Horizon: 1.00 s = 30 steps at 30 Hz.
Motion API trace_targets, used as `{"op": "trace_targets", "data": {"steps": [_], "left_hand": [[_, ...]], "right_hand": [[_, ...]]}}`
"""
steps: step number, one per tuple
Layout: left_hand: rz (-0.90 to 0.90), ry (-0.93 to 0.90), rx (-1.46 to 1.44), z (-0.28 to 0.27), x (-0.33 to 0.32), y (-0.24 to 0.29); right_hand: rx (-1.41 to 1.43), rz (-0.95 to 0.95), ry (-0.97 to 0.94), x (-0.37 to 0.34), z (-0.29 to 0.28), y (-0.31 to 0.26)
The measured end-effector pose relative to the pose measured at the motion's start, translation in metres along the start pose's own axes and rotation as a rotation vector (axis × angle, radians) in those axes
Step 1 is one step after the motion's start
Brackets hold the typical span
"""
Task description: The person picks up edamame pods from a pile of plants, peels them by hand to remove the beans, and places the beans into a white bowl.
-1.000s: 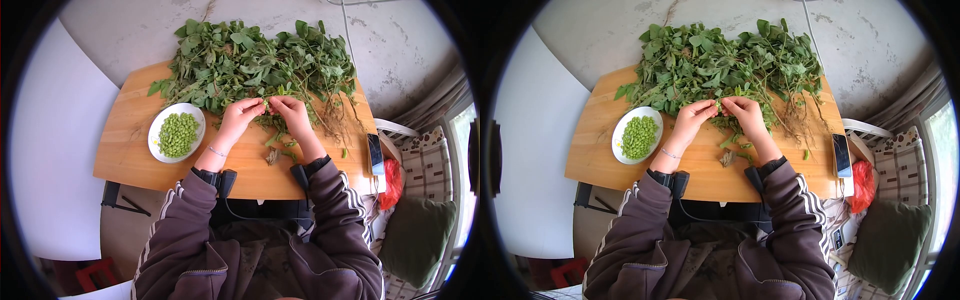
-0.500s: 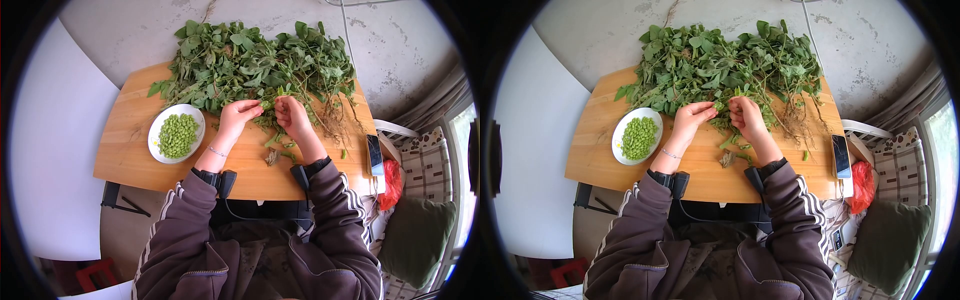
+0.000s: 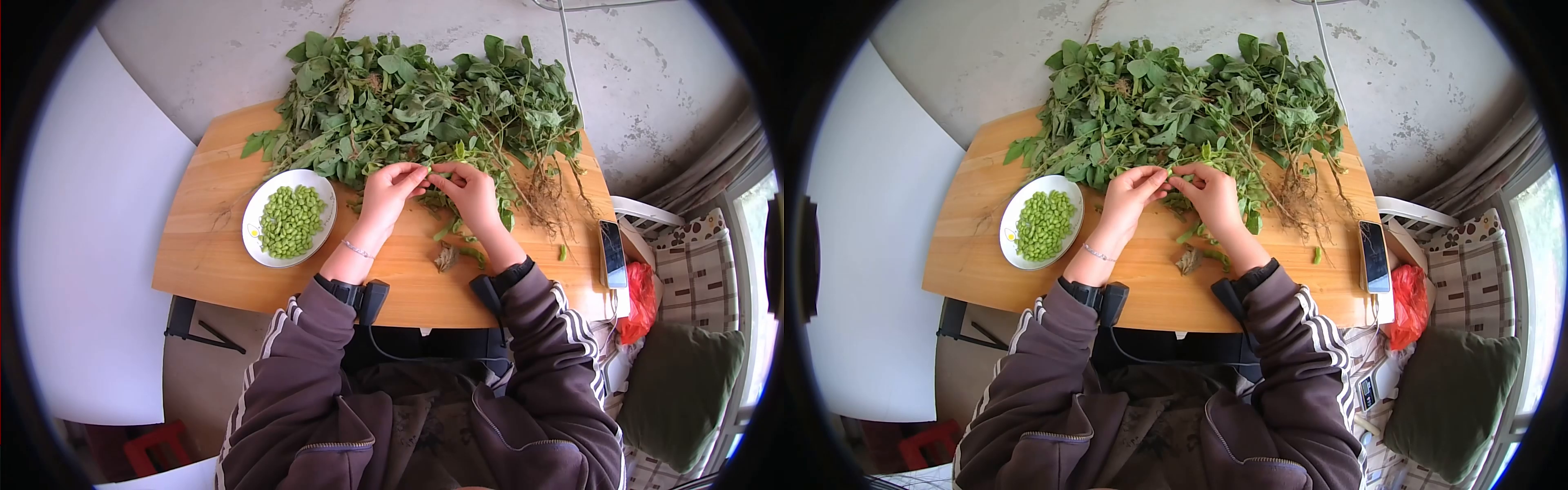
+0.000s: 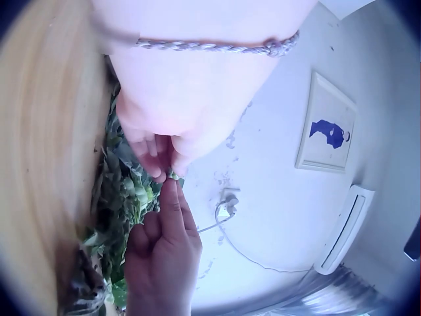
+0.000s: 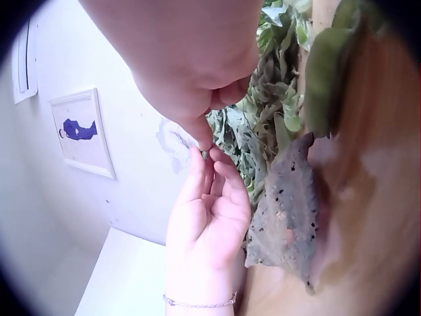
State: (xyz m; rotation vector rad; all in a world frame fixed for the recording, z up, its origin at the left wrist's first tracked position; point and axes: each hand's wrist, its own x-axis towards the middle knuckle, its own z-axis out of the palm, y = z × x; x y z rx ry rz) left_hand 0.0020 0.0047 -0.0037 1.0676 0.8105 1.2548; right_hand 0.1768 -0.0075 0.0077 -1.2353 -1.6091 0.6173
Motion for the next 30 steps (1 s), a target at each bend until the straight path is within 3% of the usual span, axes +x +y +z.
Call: {"op": "trace_targets", "data": {"steps": [8, 17, 30], "left_hand": [[0.064, -0.055, 0.008, 0.000, -0.001, -0.001], [0.091, -0.065, 0.093, -0.004, -0.001, 0.001], [0.065, -0.106, 0.104, -0.006, 0.004, -0.006]], "right_hand": [[0.042, 0.003, 0.082, 0.001, 0.003, 0.006], [0.083, 0.013, -0.044, 0.002, -0.002, 0.005], [0.183, 0.077, -0.073, 0.002, -0.004, 0.007]]}}
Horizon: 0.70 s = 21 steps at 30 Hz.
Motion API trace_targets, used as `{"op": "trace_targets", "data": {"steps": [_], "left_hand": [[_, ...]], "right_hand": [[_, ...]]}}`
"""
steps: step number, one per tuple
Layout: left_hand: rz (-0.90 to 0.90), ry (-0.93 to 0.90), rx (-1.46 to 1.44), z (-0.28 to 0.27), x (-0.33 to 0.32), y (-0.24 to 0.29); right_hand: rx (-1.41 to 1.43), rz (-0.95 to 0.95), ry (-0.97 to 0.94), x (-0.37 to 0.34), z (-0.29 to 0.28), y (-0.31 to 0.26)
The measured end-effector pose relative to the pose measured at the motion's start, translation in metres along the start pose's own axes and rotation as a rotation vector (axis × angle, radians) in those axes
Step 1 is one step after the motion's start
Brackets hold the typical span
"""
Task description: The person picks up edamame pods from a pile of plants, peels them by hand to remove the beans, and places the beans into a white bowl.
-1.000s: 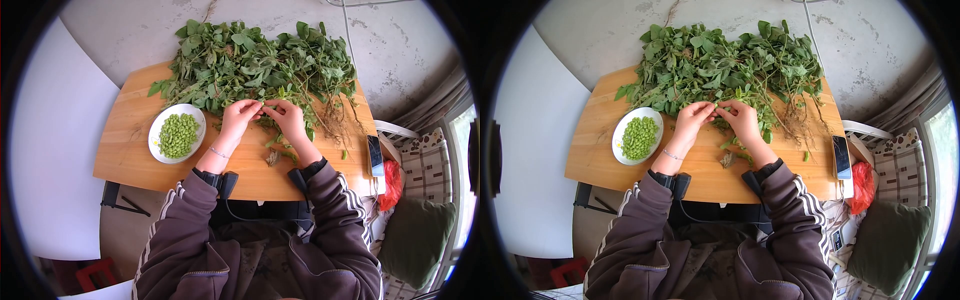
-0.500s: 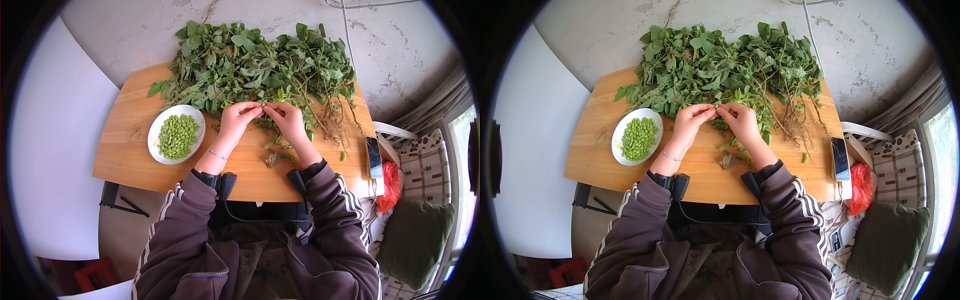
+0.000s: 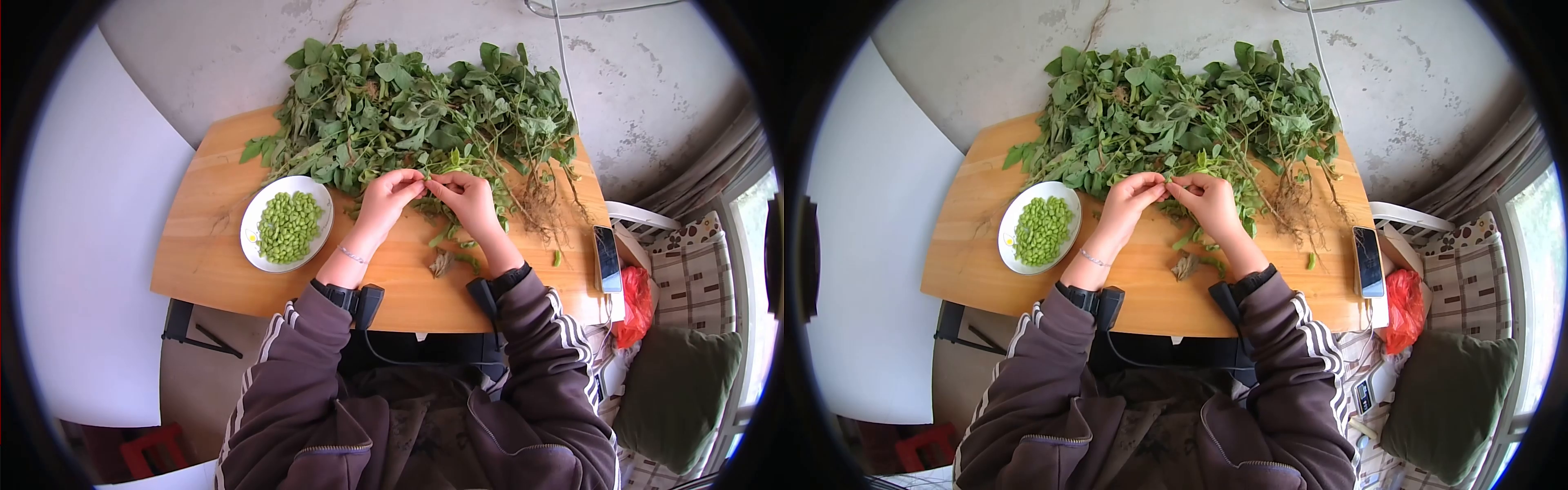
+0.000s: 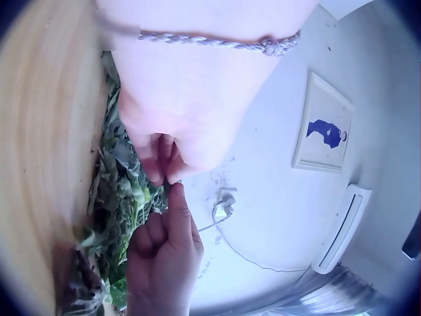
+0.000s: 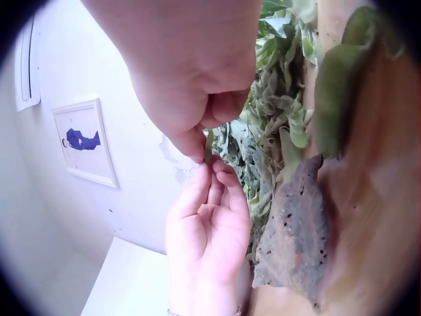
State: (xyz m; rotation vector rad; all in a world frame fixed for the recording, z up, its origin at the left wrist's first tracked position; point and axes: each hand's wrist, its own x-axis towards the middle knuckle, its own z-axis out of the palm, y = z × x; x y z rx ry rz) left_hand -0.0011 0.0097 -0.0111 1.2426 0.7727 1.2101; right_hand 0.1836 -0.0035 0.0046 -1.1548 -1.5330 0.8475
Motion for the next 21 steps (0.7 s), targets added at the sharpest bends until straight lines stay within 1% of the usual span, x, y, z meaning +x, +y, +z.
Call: {"op": "trace_targets", "data": {"steps": [2, 6, 8, 9, 11, 12, 14, 15, 18, 19, 20, 21], "left_hand": [[-0.014, -0.016, -0.087, 0.001, 0.000, -0.001], [-0.064, -0.017, -0.173, 0.005, -0.003, 0.008], [-0.072, -0.023, -0.165, 0.007, -0.003, 0.012], [-0.076, -0.026, -0.161, 0.007, -0.003, 0.012], [-0.070, 0.030, -0.129, 0.004, -0.002, 0.009], [-0.067, 0.060, -0.113, 0.002, -0.003, 0.008], [0.024, 0.174, -0.092, 0.000, -0.001, 0.007], [0.069, 0.232, -0.081, 0.000, -0.001, 0.008], [0.246, 0.212, 0.083, 0.002, 0.000, 0.009], [0.232, 0.181, 0.167, 0.006, -0.003, 0.013], [0.304, 0.125, 0.312, 0.009, -0.001, 0.006], [0.357, 0.063, 0.537, 0.011, -0.005, 0.007]], "right_hand": [[0.015, 0.029, 0.008, 0.001, -0.001, 0.002], [-0.086, -0.057, 0.050, -0.001, -0.001, -0.009], [-0.157, -0.101, 0.067, -0.003, -0.002, -0.015], [-0.131, -0.097, 0.060, -0.003, -0.002, -0.015], [-0.079, -0.087, 0.043, -0.004, -0.001, -0.015], [-0.002, -0.049, 0.063, -0.003, -0.001, -0.011], [0.151, 0.028, 0.105, 0.003, -0.001, 0.000], [0.256, 0.090, 0.074, 0.003, -0.002, -0.002], [0.739, 0.224, 0.105, 0.004, -0.004, -0.007], [0.793, 0.276, 0.089, 0.004, -0.005, -0.011], [0.865, 0.288, 0.095, 0.005, -0.006, -0.009], [0.937, 0.303, 0.101, 0.005, -0.007, -0.007]]}}
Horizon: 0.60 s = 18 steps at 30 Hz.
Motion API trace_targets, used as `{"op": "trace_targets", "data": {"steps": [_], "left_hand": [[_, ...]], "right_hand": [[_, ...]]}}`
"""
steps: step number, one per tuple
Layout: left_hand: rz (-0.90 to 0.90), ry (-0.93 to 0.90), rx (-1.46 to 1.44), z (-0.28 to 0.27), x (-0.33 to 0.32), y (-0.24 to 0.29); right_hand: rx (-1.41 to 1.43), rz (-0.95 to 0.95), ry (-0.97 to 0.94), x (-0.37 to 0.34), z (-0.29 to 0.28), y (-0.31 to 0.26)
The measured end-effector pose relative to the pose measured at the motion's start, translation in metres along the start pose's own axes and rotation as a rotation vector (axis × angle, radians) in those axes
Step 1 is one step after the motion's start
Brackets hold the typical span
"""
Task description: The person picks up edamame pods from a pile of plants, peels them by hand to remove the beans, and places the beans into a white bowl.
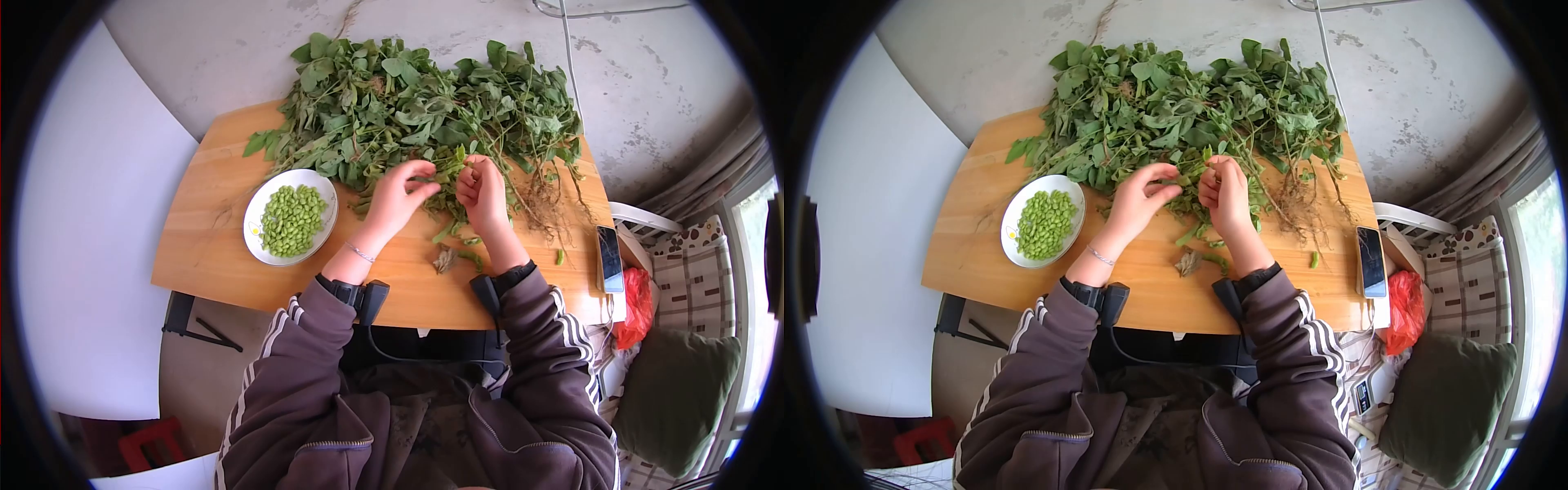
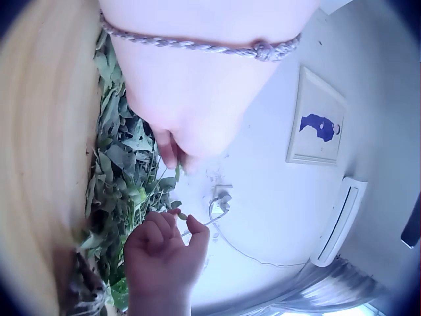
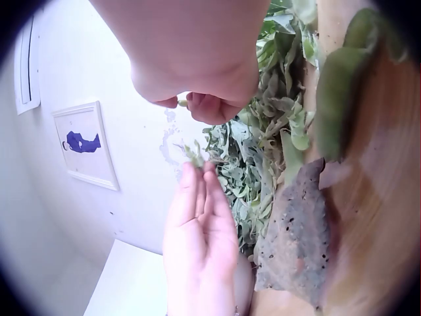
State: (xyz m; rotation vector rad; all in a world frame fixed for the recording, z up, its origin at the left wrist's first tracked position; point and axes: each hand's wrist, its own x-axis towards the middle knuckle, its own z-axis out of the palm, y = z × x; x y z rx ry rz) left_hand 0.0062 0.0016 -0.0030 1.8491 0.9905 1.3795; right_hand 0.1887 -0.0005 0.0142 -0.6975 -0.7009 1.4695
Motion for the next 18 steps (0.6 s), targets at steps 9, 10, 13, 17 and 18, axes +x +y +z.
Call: {"op": "trace_targets", "data": {"steps": [9, 10, 13, 17, 18], "left_hand": [[0.076, -0.070, 0.763, -0.057, 0.012, 0.013], [0.014, -0.128, 0.808, -0.066, 0.010, 0.013], [-0.056, -0.251, 0.916, -0.093, 0.010, 0.008], [-0.139, -0.354, 0.948, -0.109, 0.013, 0.006], [-0.235, -0.377, 0.845, -0.105, 0.015, 0.018]], "right_hand": [[-0.347, 0.007, -0.036, 0.002, -0.003, 0.003], [-0.434, -0.005, -0.048, 0.002, -0.002, 0.004], [-0.541, -0.046, -0.023, -0.002, 0.003, 0.002], [-0.595, -0.054, -0.011, -0.004, 0.005, 0.001], [-0.605, -0.058, -0.014, -0.003, 0.005, 0.001]]}}
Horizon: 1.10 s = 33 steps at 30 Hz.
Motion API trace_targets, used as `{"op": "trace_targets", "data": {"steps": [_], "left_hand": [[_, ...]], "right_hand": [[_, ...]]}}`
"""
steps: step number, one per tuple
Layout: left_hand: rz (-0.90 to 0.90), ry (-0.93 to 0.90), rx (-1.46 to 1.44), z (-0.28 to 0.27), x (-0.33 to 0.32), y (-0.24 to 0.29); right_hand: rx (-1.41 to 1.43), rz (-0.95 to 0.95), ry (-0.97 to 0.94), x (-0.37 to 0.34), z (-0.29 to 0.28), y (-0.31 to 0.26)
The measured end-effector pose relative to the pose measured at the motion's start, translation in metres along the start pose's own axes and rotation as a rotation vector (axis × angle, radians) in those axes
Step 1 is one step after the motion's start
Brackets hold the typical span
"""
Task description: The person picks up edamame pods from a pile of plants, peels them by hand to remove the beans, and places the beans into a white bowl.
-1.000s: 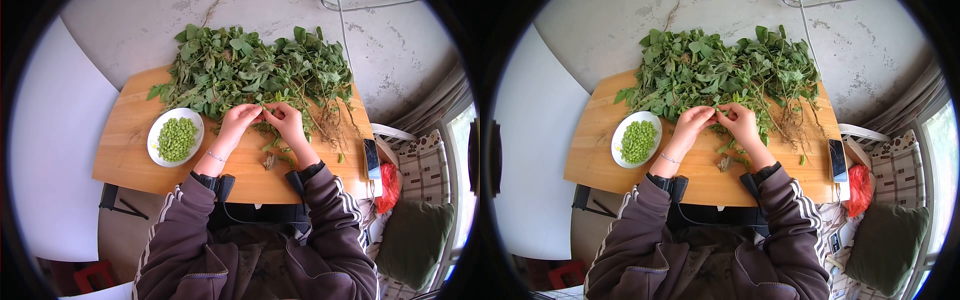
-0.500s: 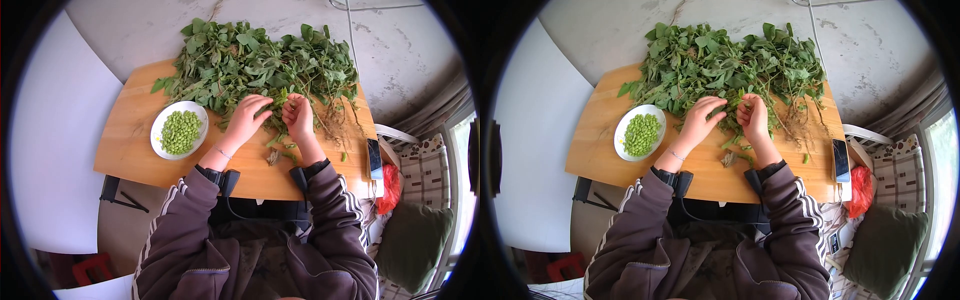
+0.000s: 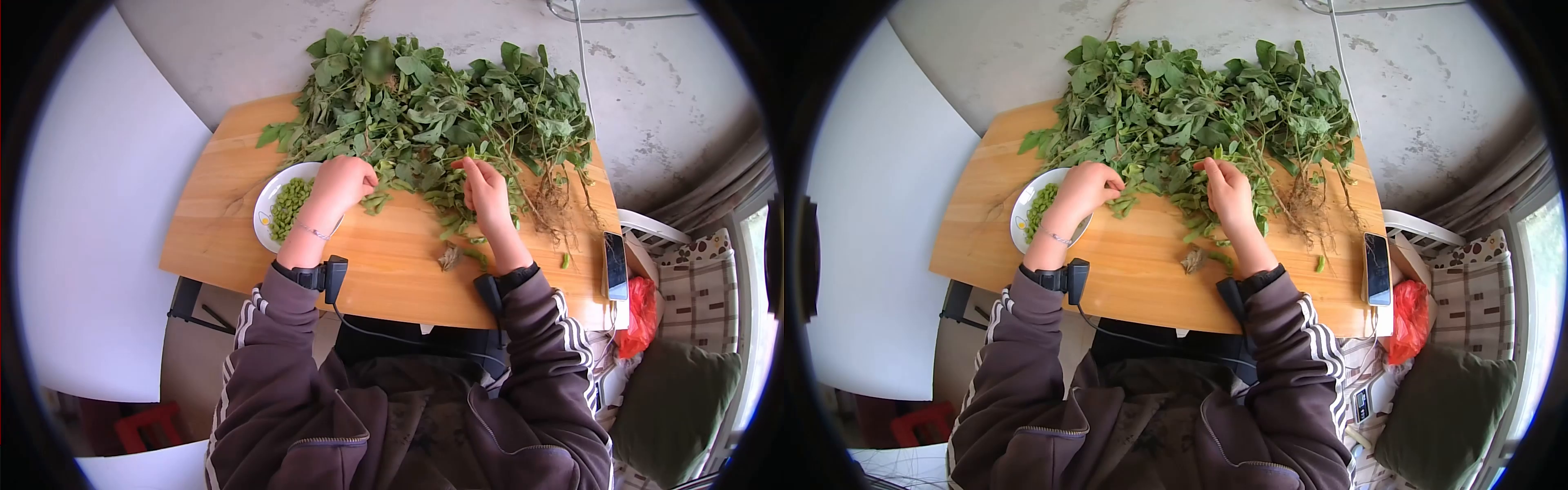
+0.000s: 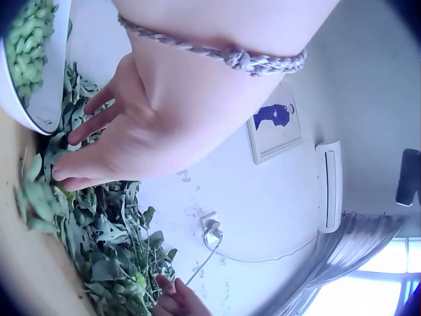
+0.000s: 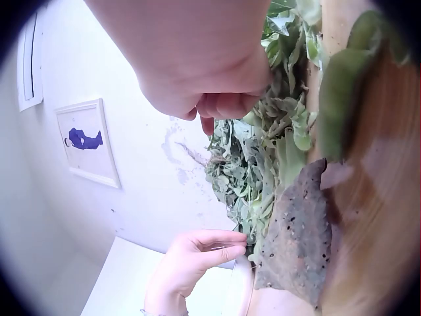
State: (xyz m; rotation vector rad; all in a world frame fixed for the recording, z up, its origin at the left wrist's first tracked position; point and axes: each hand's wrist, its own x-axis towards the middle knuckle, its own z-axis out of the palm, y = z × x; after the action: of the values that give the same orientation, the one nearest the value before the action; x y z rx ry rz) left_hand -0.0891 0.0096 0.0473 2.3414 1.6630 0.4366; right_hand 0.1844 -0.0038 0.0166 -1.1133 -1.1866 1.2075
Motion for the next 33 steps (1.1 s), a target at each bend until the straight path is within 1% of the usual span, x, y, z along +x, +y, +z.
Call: {"op": "trace_targets", "data": {"steps": [1, 4, 7, 8, 11, 14, 17, 18, 21, 24, 27, 28, 31, 32, 33], "left_hand": [[-0.052, -0.065, -0.111, -0.003, 0.000, 0.008], [0.213, 0.082, -0.013, 0.015, 0.008, 0.013], [0.341, 0.121, 0.020, 0.035, 0.026, 0.016], [0.315, 0.081, 0.071, 0.040, 0.028, 0.016], [0.348, 0.029, 0.153, 0.044, 0.035, 0.016], [0.265, 0.012, 0.098, 0.027, 0.031, 0.024], [0.212, 0.095, -0.305, 0.026, 0.034, 0.020], [0.178, 0.086, -0.374, 0.023, 0.034, 0.024], [0.073, 0.076, -0.689, 0.027, 0.028, 0.041], [0.176, 0.054, -1.158, 0.046, 0.025, 0.050], [0.155, 0.097, -1.279, 0.063, 0.022, 0.055], [0.188, 0.078, -1.278, 0.063, 0.022, 0.056], [0.164, 0.155, -1.018, 0.059, 0.015, 0.056], [0.195, 0.189, -1.013, 0.059, 0.014, 0.056], [0.224, 0.222, -1.008, 0.061, 0.014, 0.056]], "right_hand": [[-0.009, -0.005, -0.001, 0.000, 0.001, 0.001], [-0.026, -0.020, -0.007, 0.000, 0.000, 0.002], [-0.068, -0.031, -0.013, -0.002, 0.002, 0.001], [-0.087, -0.037, -0.009, -0.002, 0.002, 0.001], [-0.146, -0.052, 0.002, -0.001, 0.001, 0.002], [-0.191, -0.064, -0.002, 0.003, -0.001, 0.008], [-0.256, -0.120, 0.033, 0.005, -0.001, 0.012], [-0.280, -0.082, 0.016, 0.004, -0.002, 0.009], [-0.315, -0.095, -0.007, 0.004, -0.001, 0.011], [-0.342, -0.132, -0.051, 0.004, 0.002, 0.012], [-0.237, 0.103, -0.180, -0.004, 0.002, -0.001], [-0.278, 0.023, -0.155, -0.001, 0.004, 0.006], [-0.275, -0.017, -0.135, 0.003, 0.001, 0.007], [-0.251, 0.023, -0.128, 0.002, -0.001, 0.006], [-0.261, 0.020, -0.121, 0.002, -0.001, 0.004]]}}
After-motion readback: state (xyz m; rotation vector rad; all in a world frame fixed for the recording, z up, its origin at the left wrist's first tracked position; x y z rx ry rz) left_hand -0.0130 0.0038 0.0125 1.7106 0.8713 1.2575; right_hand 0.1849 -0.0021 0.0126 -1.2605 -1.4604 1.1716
